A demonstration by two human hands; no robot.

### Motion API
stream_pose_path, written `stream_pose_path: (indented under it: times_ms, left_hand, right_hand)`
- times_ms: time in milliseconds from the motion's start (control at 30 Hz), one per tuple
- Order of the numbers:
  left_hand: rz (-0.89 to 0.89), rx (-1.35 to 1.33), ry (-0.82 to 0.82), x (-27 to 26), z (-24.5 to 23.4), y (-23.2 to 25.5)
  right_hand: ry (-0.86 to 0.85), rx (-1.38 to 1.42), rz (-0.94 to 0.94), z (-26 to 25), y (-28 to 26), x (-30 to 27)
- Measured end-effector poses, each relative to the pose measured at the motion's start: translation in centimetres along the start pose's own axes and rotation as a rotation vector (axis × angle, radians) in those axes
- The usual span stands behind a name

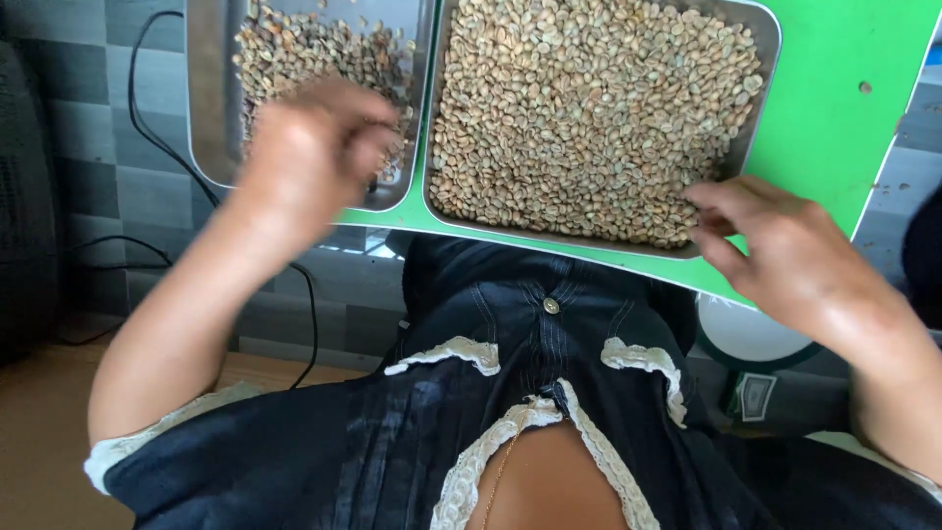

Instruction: Manually sorting green coffee beans by sifting through them and picking out defects into a separate tray.

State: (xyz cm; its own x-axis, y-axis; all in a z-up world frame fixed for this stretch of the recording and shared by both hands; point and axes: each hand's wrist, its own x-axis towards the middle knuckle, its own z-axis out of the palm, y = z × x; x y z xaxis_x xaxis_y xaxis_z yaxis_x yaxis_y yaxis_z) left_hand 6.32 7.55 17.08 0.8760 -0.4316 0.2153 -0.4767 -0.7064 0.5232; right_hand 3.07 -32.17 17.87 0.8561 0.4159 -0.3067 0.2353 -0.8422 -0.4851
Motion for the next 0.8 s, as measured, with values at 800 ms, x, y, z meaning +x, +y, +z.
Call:
stream_pose_path:
  times_ms: [800]
  left_hand:
    - [-0.277, -1.214, -0.169, 8.5, 12.9, 3.8]
  right_hand:
    - [0.088, 0.413, -0.3, 2.0, -0.6, 9.0]
